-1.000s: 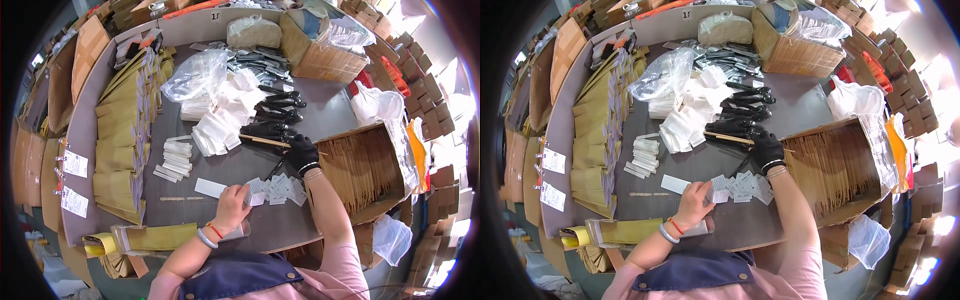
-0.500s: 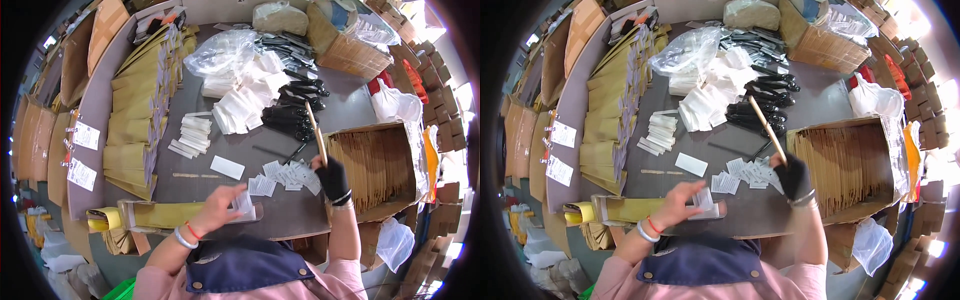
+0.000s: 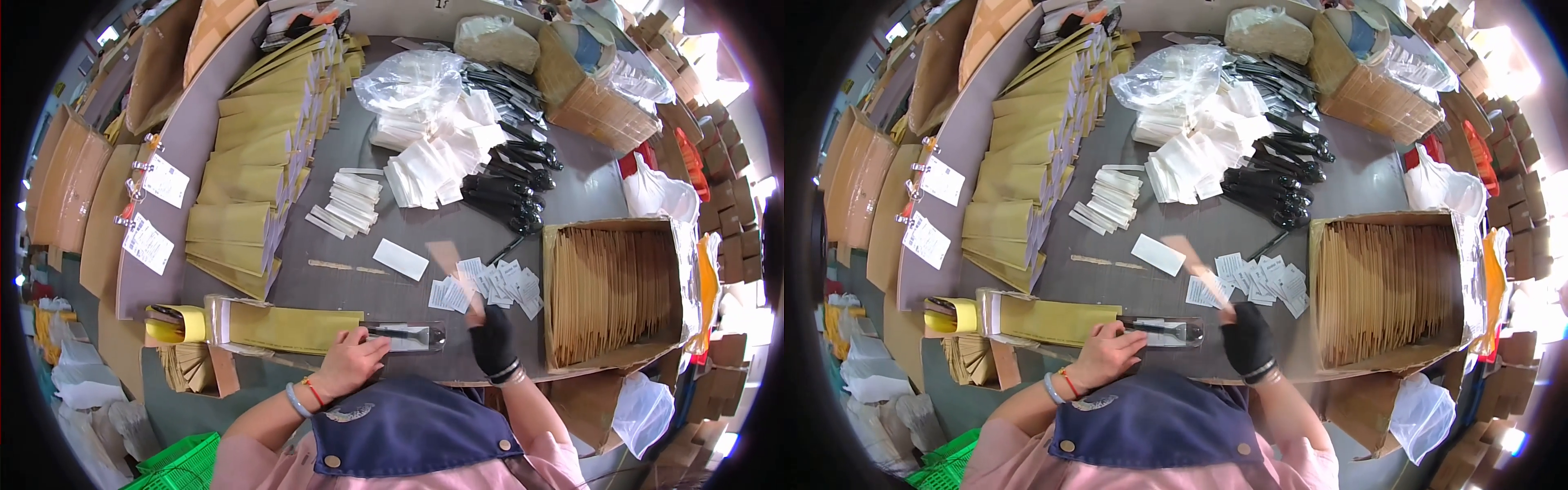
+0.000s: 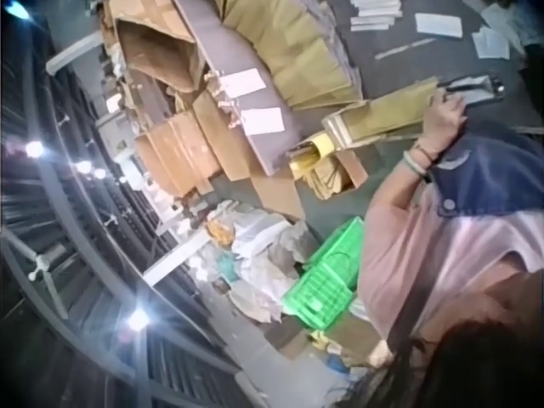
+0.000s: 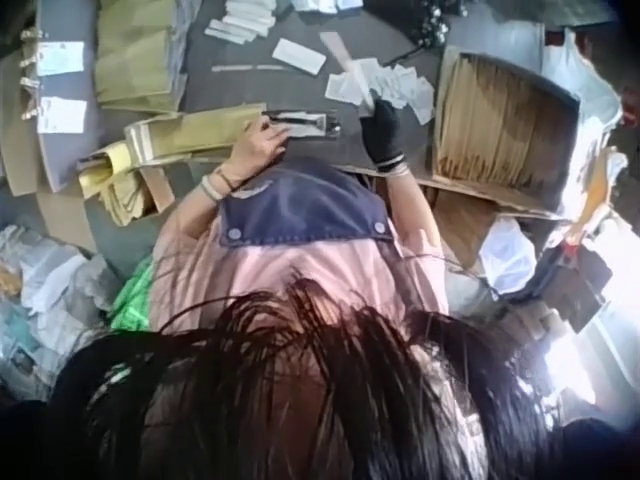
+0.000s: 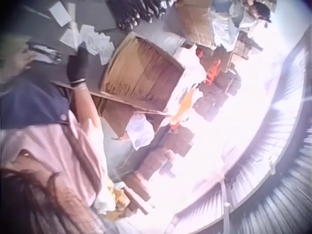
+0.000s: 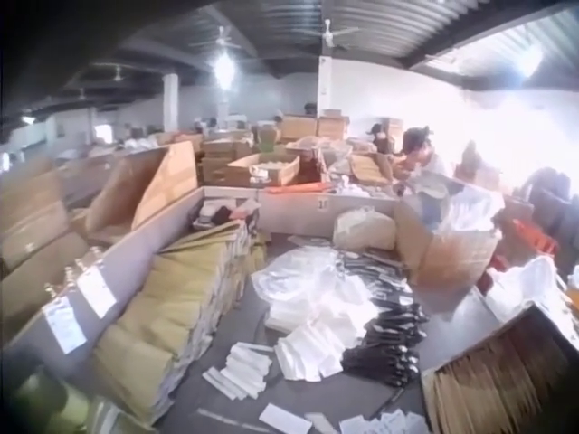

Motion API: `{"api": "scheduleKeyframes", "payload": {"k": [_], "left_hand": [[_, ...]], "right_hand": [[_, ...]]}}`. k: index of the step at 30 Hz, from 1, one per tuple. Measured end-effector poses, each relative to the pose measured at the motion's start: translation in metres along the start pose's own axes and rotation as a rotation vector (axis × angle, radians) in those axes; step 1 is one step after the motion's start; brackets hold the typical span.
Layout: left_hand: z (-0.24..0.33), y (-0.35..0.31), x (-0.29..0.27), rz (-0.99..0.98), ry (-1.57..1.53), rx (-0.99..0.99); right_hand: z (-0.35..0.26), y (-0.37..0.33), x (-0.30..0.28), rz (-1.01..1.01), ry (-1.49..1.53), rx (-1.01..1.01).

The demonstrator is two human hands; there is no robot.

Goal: Manually packing wooden sticks into individual paper sleeves at a factory workstation.

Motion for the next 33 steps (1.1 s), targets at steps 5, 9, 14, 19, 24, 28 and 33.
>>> {"api": "scheduleKeyframes", "payload": {"k": [5,9,14,19,24,28,33], "left_hand": [[-0.020,-0.006,-0.021,0.158,-0.140,-0.102],[-0.035,-0.010,-0.024,0.129,-0.093,-0.126],[-0.037,0.000,-0.015,0.113,-0.210,-0.087],[-0.012,0.028,-0.003,0.156,-0.240,-0.030],[-0.006,0.035,0.002,0.114,-0.158,-0.034],[-0.011,0.043,0.008,0.109,-0.177,-0.041],[-0.001,0.053,-0.005,-0.237,0.000,0.080]], "right_hand": [[0.024,-0.023,0.011,0.135,-0.190,-0.318],[0.005,-0.018,-0.012,-0.131,-0.552,-0.461],[0.011,-0.010,0.014,-0.190,-0.514,-0.568],[-0.015,-0.004,0.047,-0.159,-0.138,-0.627],[0.001,-0.016,0.049,-0.194,-0.008,-0.166],[-0.042,-0.016,0.058,-0.210,0.221,-0.192],[-0.041,-0.002,0.036,-0.236,-0.513,-0.480]]}}
Point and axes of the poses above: each hand's wrist, its own y-axis towards the middle knuckle, its own x-axis out of the palm, z = x × y, the point moved 1 cm from there along y, towards the middle knuckle, and after that the axes turned 9 degrees about -y, right-handed, at the moved point
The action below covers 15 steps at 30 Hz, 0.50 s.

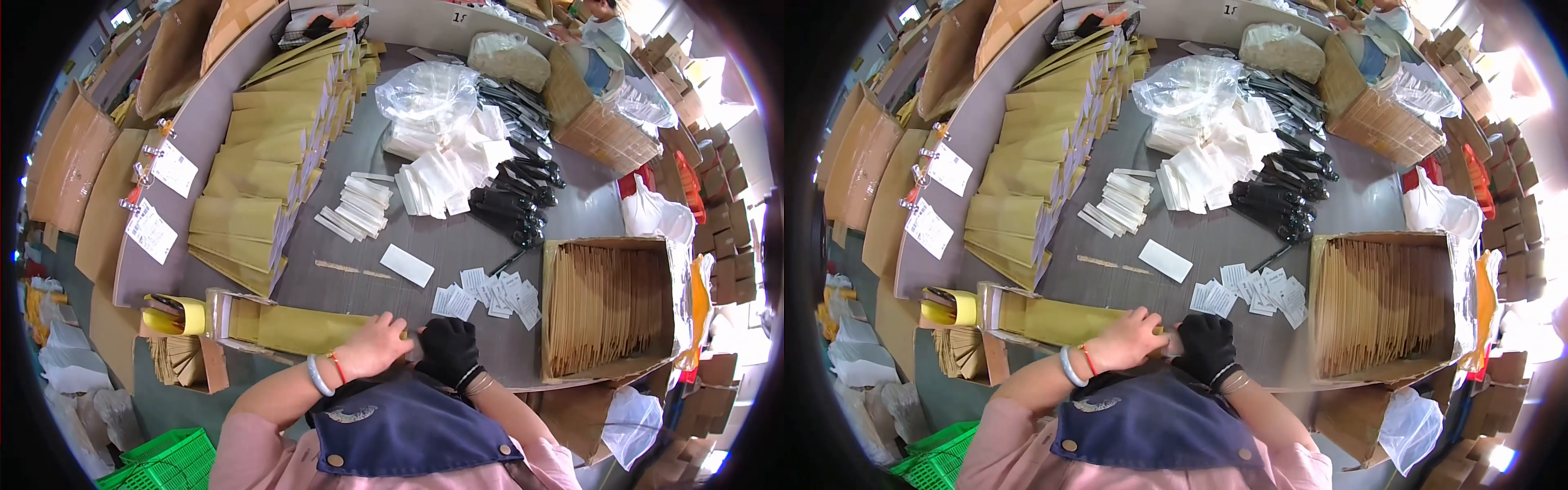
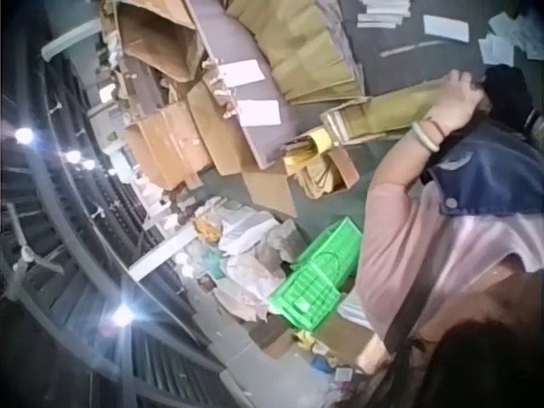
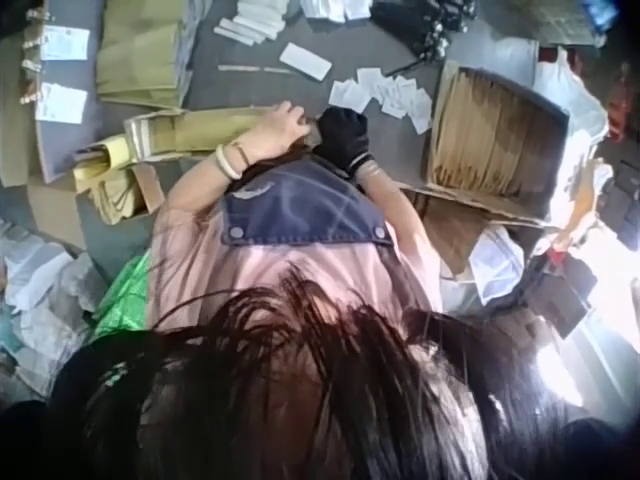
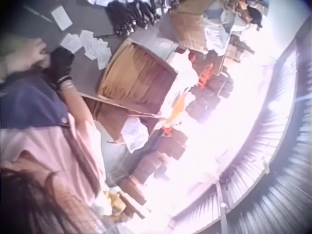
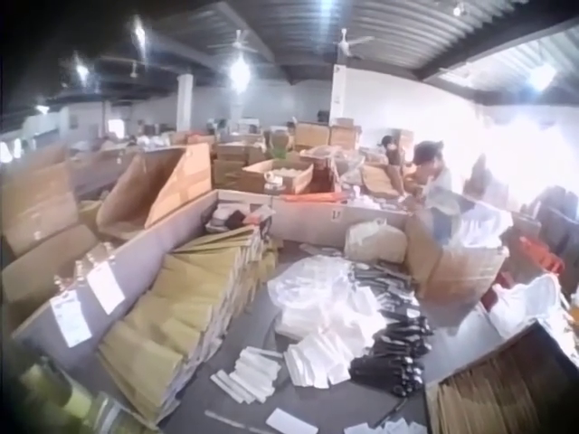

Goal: Manually packing wooden sticks into individual paper sleeves at a factory workstation.

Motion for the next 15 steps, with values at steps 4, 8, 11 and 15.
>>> {"api": "scheduleKeyframes", "payload": {"k": [4,8,11,15], "left_hand": [[0.013,-0.001,-0.070,0.074,0.081,0.096],[-0.031,-0.017,-0.136,0.189,0.029,0.107],[-0.079,-0.047,-0.145,0.446,0.386,-0.131],[-0.043,-0.057,-0.043,0.645,-0.057,-0.433]], "right_hand": [[0.002,0.006,-0.063,0.148,0.035,-0.016],[0.039,-0.010,-0.091,0.369,-0.005,0.157],[0.049,-0.021,-0.076,0.327,0.031,0.267],[0.037,-0.025,-0.069,0.223,0.013,0.209]]}}
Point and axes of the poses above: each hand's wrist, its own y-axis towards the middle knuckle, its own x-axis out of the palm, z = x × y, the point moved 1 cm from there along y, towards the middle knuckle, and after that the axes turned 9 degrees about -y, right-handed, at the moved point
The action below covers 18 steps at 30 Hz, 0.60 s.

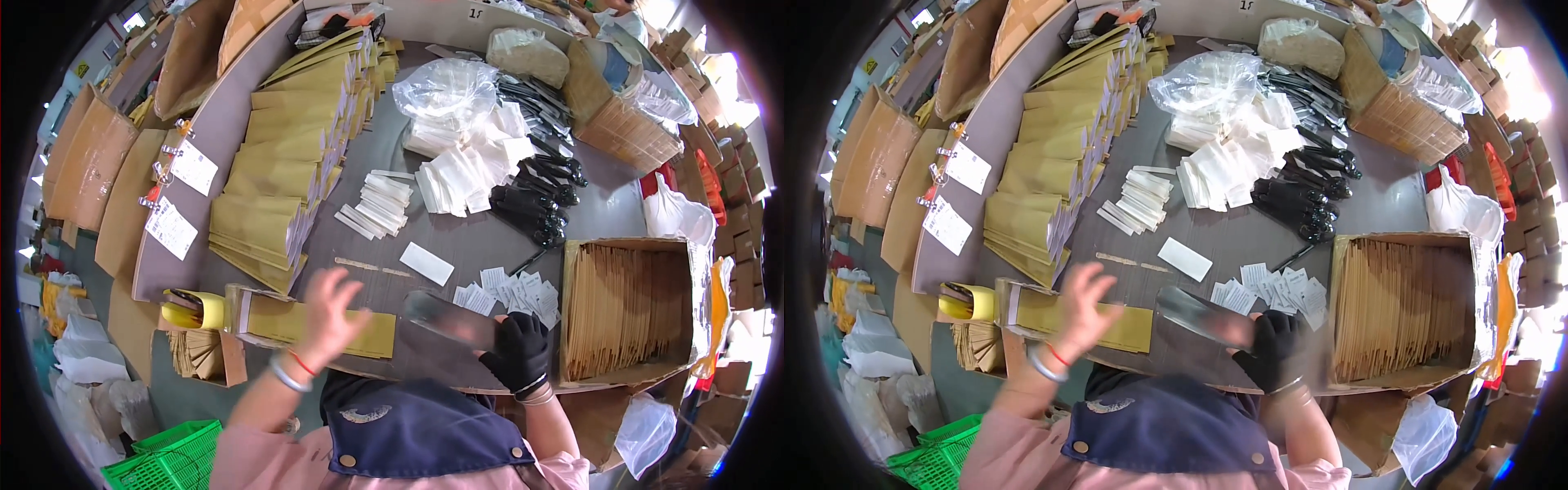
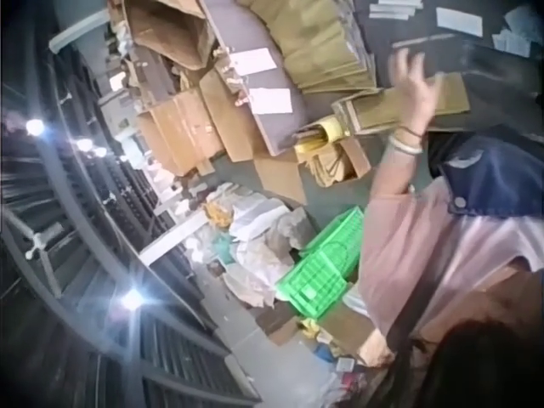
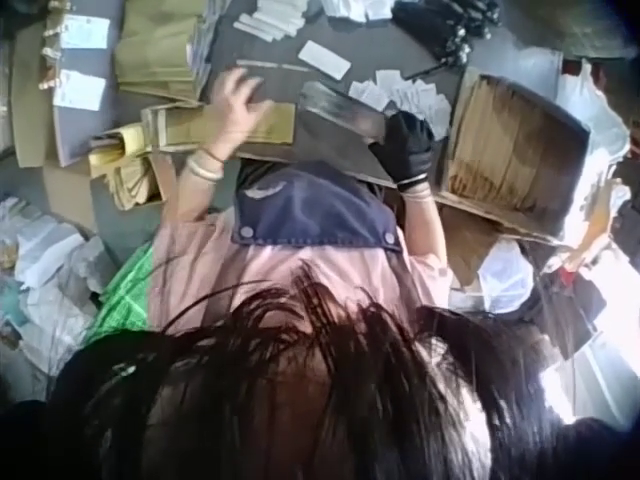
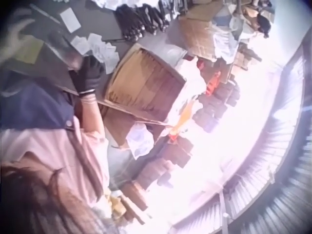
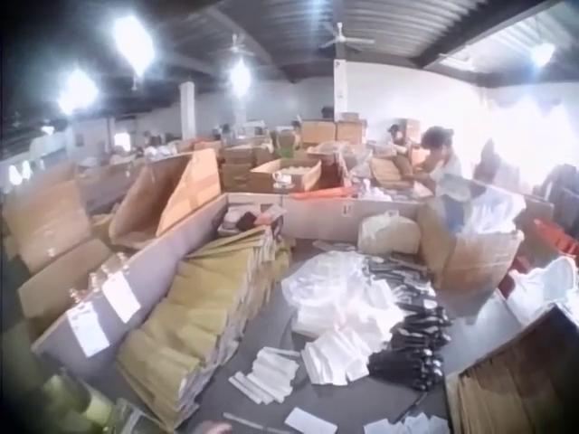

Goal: Manually packing wooden sticks into individual paper sleeves at a factory workstation.

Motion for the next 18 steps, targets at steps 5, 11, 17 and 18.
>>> {"api": "scheduleKeyframes", "payload": {"k": [5,11,17,18], "left_hand": [[0.011,-0.037,0.066,0.044,0.003,-0.210],[0.005,-0.045,0.061,0.058,-0.082,-0.199],[0.004,-0.029,0.067,-0.008,-0.215,-0.146],[0.002,-0.019,0.063,-0.043,-0.168,-0.131]], "right_hand": [[0.001,-0.001,0.003,-0.043,-0.067,-0.073],[0.004,-0.005,0.012,-0.128,-0.047,-0.217],[-0.045,0.011,0.090,-0.111,0.140,-0.294],[-0.044,0.017,0.084,-0.097,0.108,-0.256]]}}
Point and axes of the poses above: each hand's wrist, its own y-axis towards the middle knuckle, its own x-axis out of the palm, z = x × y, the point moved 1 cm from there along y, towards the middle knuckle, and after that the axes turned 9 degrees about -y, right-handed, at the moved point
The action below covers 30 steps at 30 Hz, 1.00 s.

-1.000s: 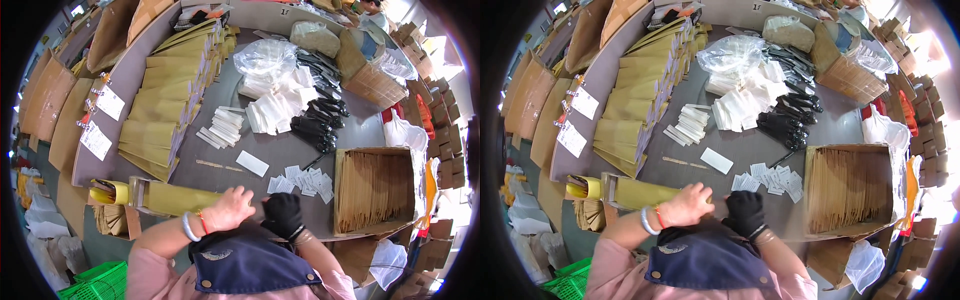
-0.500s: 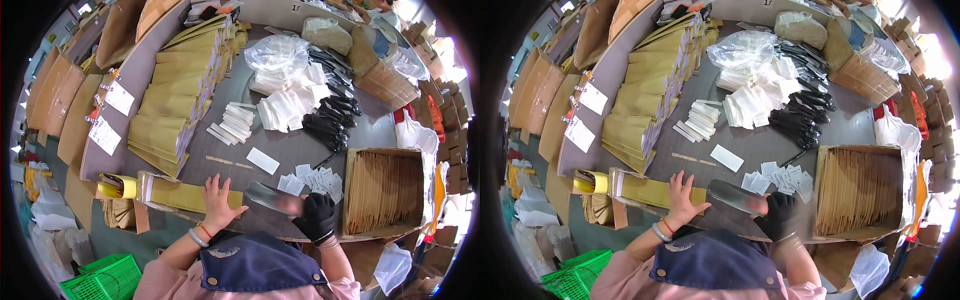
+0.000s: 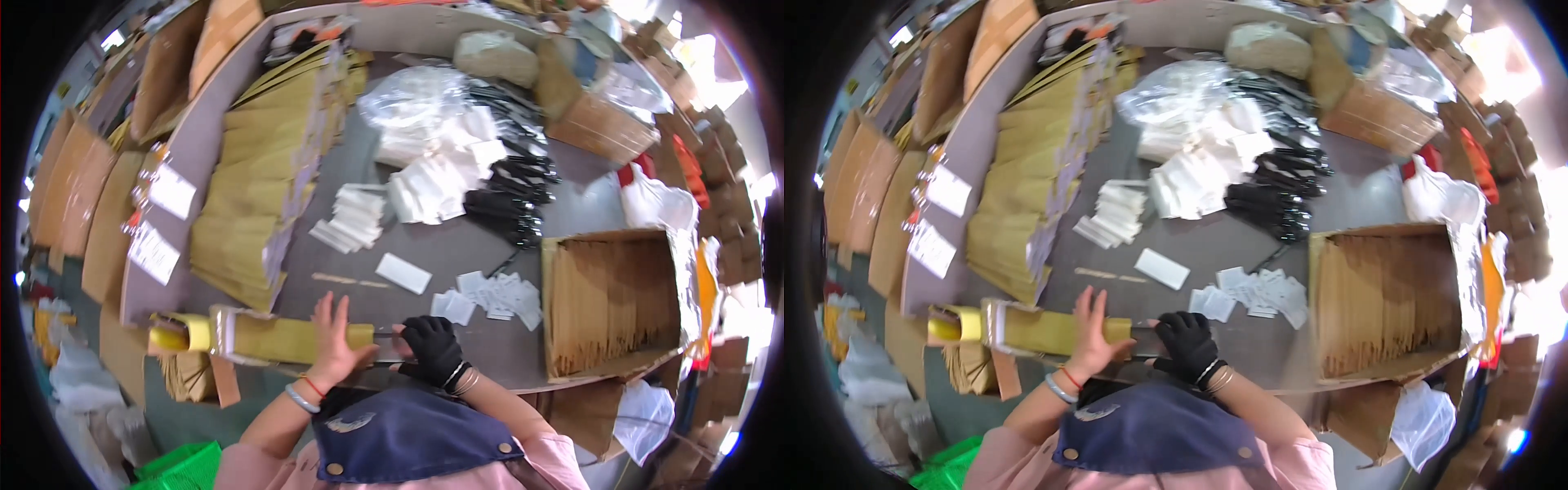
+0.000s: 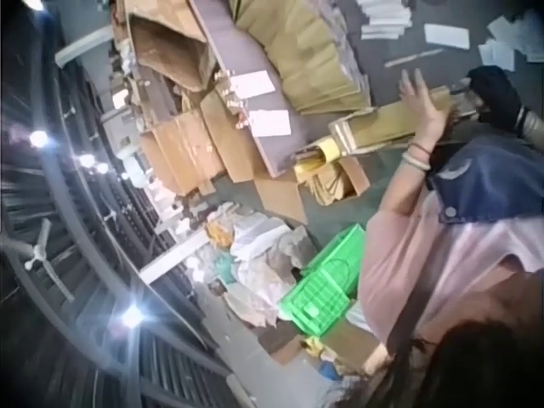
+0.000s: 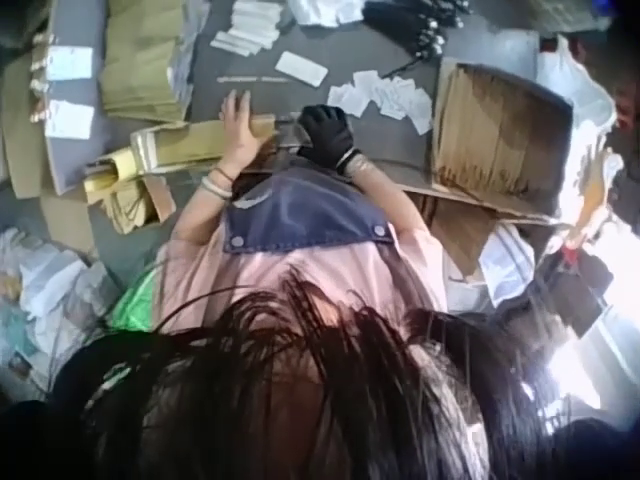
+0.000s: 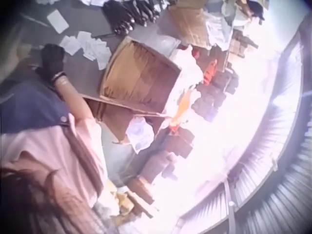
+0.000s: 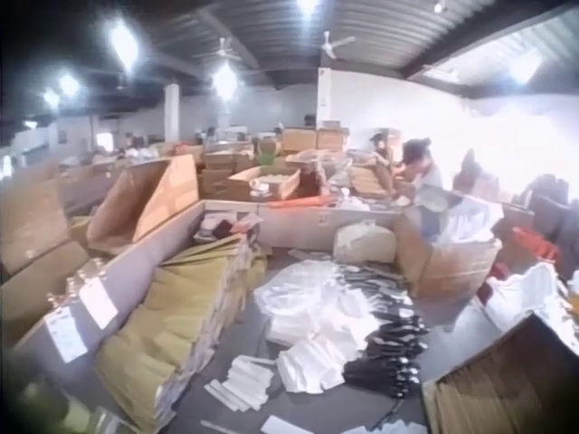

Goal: Manually packing wooden sticks into individual paper sleeves at a factory workstation.

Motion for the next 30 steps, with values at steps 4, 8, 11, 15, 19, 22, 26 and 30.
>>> {"api": "scheduleKeyframes", "payload": {"k": [4,8,11,15,19,22,26,30], "left_hand": [[-0.019,0.071,-0.018,0.034,0.095,0.233],[-0.060,0.119,-0.024,0.100,0.257,0.273],[-0.038,0.125,-0.021,0.071,0.247,0.342],[-0.027,0.121,-0.022,0.047,0.169,0.370],[-0.032,0.114,-0.027,0.047,0.214,0.395],[-0.020,0.112,-0.036,0.119,0.230,0.457],[0.008,0.115,-0.020,0.077,0.128,0.462],[0.034,0.120,0.010,-0.117,-0.039,0.506]], "right_hand": [[0.057,-0.012,-0.036,0.261,-0.048,0.203],[0.183,-0.071,-0.067,0.504,-0.250,0.650],[0.283,-0.154,-0.102,0.505,-0.358,1.022],[0.338,-0.186,-0.143,0.395,-0.436,1.261],[0.305,-0.139,-0.130,0.087,-0.309,1.441],[0.302,-0.151,-0.099,0.162,-0.391,1.307],[0.268,-0.146,-0.087,0.156,-0.389,1.194],[0.249,-0.140,-0.091,0.116,-0.271,1.209]]}}
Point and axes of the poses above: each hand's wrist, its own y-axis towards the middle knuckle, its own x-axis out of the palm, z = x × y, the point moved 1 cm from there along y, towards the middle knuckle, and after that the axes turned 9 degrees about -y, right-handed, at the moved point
